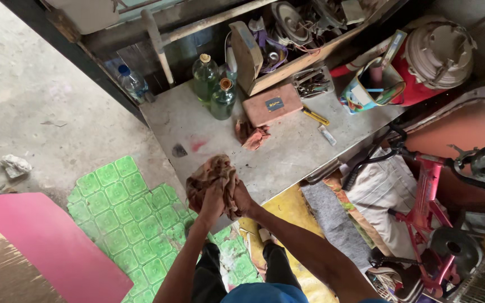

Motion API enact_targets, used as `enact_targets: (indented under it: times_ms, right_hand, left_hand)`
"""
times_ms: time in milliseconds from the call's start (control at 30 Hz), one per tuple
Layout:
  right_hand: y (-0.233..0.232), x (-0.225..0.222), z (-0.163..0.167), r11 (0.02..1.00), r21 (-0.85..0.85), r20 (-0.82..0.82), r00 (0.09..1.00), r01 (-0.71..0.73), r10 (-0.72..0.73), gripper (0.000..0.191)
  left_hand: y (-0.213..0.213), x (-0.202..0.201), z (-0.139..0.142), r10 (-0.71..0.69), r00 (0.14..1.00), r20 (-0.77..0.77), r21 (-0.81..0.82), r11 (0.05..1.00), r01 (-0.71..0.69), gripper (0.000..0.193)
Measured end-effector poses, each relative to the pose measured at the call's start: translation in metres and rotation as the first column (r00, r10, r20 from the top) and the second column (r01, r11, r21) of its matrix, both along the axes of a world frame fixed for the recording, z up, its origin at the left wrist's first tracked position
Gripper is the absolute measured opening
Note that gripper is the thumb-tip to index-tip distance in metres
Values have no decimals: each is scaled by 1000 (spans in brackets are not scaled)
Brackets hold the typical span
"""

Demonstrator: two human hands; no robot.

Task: The person stuffs trash into a blue plastic bag and ties it shut, then walks into the workshop, wipes their hands with a cloth, and sweeps the workshop floor and the concrete area outside with a long-handled broom, pushing debris along the tiled and concrete surfaces.

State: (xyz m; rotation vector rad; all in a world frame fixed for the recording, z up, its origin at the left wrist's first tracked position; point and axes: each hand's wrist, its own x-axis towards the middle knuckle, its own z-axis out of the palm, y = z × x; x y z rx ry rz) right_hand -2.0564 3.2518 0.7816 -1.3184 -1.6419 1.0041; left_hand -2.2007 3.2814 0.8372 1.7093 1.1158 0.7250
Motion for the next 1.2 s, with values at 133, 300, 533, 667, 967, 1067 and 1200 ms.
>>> enact_targets:
  times_ms: [133,300,533,667,967,1067,1200]
  right_hand:
    - [0,-3,13,915,382,504,859,-128,-91,45]
    - [-3,-17,-12,871,-434,-195,920,230,-340,21]
    - [31,5,-3,745,-584,-110,878,322,-466,46]
    - [47,16,48,625,-771,-378,699,126,-607,44]
    - [40,-44,79,844,-533,-340,928,-58,-151,37]
    - [49,-41,58,865,-500,-267,945,33,-191,38]
    - [46,-40,42,993,-80,337,935,-85,107,41]
  left_hand:
    - [-7,-3,-45,31,999,24,-63,998,-30,32]
    - [-7,-6,-62,20,964,-264,445,889,103,42]
    - [-15,-18,15,-58,984,-166,242,965,98,44]
    - [0,-29,38,215,974,67,186,957,-224,44]
    - [-16,-29,-16,84,989,-125,57,995,-78,44]
    - [-12,-30,-29,107,974,-200,242,969,-57,44]
    - [-8,-42,-22,69,964,-257,334,942,21,45]
